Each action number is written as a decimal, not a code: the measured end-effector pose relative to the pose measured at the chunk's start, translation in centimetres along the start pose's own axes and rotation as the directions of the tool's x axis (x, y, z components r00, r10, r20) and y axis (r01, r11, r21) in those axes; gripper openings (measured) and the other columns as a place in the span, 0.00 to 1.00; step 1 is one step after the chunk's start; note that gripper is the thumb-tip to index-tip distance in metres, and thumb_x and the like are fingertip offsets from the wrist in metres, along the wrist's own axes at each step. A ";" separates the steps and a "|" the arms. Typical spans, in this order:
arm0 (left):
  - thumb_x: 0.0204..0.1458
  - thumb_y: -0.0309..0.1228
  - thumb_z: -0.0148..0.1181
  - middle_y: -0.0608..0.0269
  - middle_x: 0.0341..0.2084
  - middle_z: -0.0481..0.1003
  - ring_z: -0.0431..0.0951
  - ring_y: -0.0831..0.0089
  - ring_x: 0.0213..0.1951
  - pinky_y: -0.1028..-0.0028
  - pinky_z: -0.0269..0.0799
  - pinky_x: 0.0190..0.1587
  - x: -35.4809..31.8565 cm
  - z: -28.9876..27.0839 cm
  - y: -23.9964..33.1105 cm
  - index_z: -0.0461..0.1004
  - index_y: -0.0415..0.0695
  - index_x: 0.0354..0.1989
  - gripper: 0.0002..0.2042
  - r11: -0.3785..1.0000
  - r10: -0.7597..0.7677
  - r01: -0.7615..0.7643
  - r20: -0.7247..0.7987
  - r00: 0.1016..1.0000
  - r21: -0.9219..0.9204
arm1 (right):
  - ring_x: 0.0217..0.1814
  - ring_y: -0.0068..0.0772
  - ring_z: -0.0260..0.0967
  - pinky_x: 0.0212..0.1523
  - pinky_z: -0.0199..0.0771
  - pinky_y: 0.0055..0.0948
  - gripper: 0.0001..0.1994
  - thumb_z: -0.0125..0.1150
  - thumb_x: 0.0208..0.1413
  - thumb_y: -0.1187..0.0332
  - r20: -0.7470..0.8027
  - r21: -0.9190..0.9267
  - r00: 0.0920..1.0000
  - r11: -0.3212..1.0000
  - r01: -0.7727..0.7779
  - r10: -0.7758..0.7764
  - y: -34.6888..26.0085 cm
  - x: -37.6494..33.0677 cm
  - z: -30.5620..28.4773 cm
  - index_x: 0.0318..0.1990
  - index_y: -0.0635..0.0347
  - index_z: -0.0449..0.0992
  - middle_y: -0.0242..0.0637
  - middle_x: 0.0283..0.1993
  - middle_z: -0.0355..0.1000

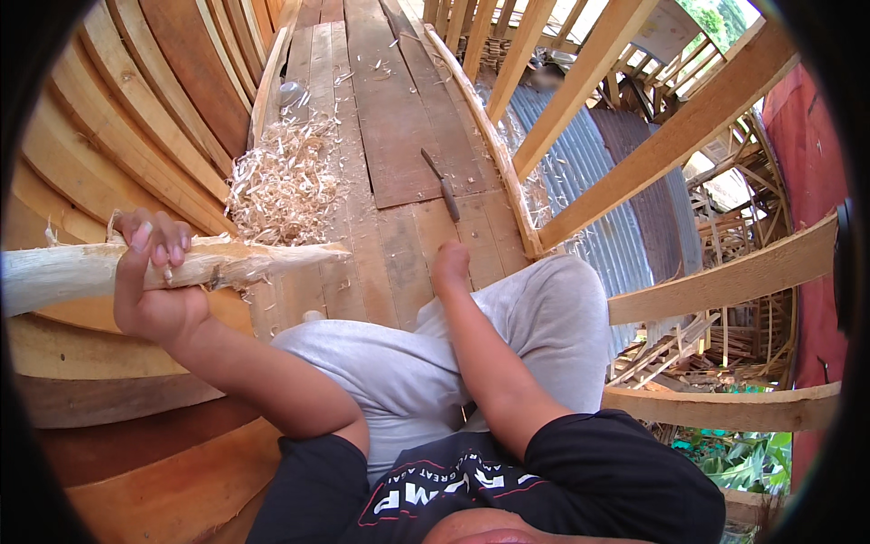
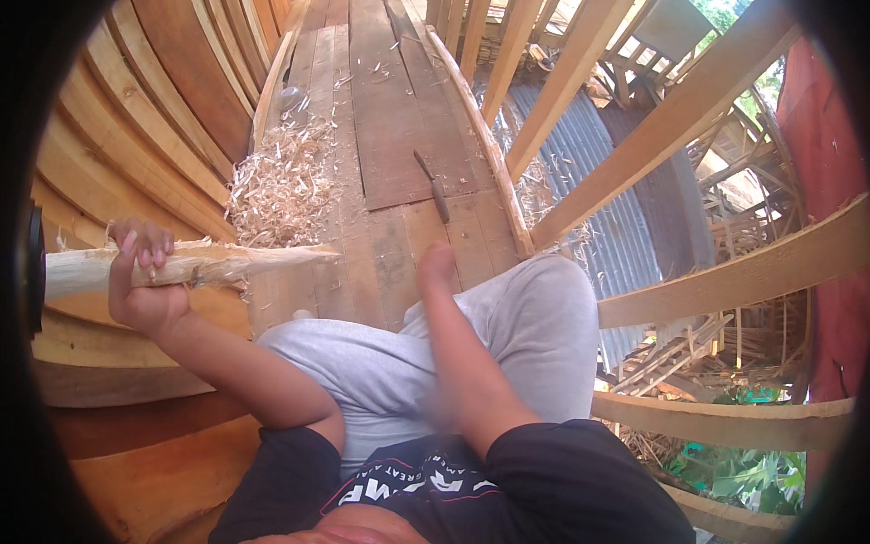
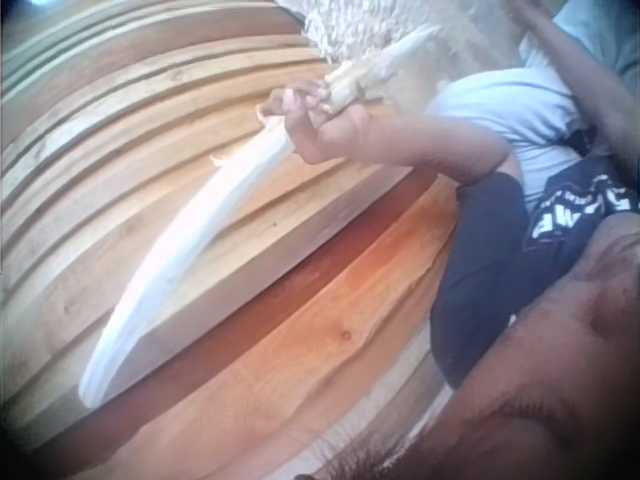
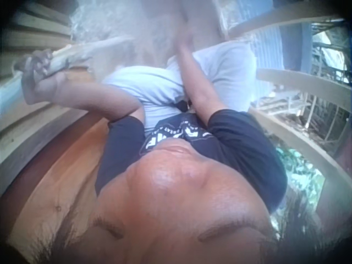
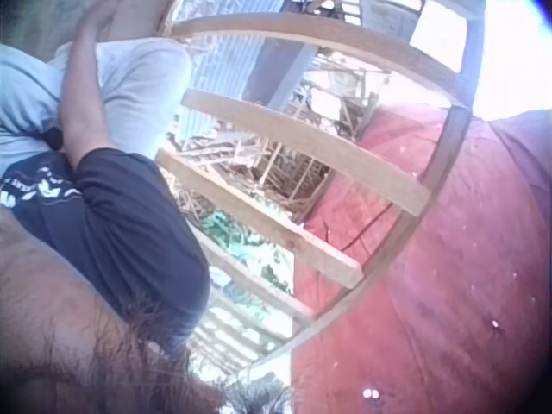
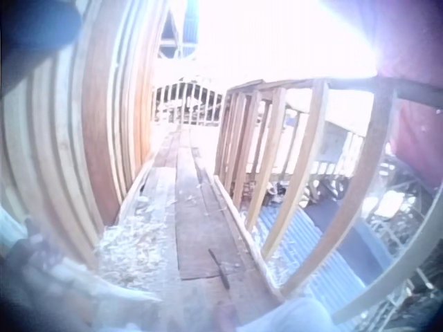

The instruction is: The person sits on a wooden floor and uses a knife to carve a long, curved piece of wood. They repeatedly shave off thin strips of wood, creating a pile of shavings on the floor.

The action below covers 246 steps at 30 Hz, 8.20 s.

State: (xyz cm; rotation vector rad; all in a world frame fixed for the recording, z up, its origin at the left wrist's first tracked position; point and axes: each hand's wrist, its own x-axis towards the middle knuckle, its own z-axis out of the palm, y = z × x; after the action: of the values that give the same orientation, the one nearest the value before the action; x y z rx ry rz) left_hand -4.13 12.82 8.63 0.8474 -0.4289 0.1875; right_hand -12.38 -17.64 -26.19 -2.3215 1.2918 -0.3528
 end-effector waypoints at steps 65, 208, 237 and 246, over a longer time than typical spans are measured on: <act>0.40 0.17 0.58 0.65 0.25 0.65 0.65 0.80 0.18 0.81 0.61 0.19 -3.8 11.9 -11.3 0.64 0.39 0.39 0.15 0.986 0.099 -0.097 -0.007 0.995 0.133 | 0.36 0.52 0.76 0.22 0.81 0.40 0.16 0.54 0.48 0.75 0.533 0.344 0.842 0.931 -0.125 -0.084 -3.2 6.8 -15.2 0.43 0.79 0.71 0.58 0.41 0.73; 0.42 0.31 0.51 0.71 0.13 0.55 0.56 0.80 0.19 0.75 0.56 0.32 -0.5 6.8 -15.7 0.55 0.51 0.21 0.09 0.997 -0.060 0.060 -0.006 0.998 0.044 | 0.45 0.64 0.69 0.49 0.67 0.50 0.27 0.34 0.59 0.57 0.506 0.322 0.809 0.936 0.144 -0.298 -9.7 6.4 -6.8 0.33 0.74 0.75 0.65 0.39 0.71; 0.38 0.29 0.52 0.71 0.13 0.54 0.56 0.78 0.18 0.74 0.58 0.30 0.8 3.9 -15.2 0.58 0.50 0.22 0.08 0.999 -0.045 0.044 -0.316 0.948 -0.011 | 0.44 0.60 0.71 0.47 0.68 0.50 0.25 0.34 0.59 0.58 0.526 0.275 0.799 0.947 0.165 -0.292 -11.9 3.9 -7.0 0.33 0.69 0.77 0.58 0.39 0.73; 0.40 0.28 0.51 0.70 0.14 0.54 0.55 0.77 0.19 0.73 0.58 0.30 0.4 4.7 -15.4 0.56 0.49 0.21 0.09 0.999 -0.041 0.047 -0.343 0.939 0.008 | 0.46 0.57 0.71 0.50 0.68 0.48 0.25 0.33 0.60 0.56 0.547 0.235 0.809 0.967 0.099 -0.216 -11.7 4.7 -7.2 0.37 0.66 0.78 0.55 0.43 0.74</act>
State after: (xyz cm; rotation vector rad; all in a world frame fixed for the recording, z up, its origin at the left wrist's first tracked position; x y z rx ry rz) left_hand -0.05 -0.77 1.02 0.8197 -0.0811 0.2920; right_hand -4.43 -18.26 -14.03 -2.1288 0.7321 0.1622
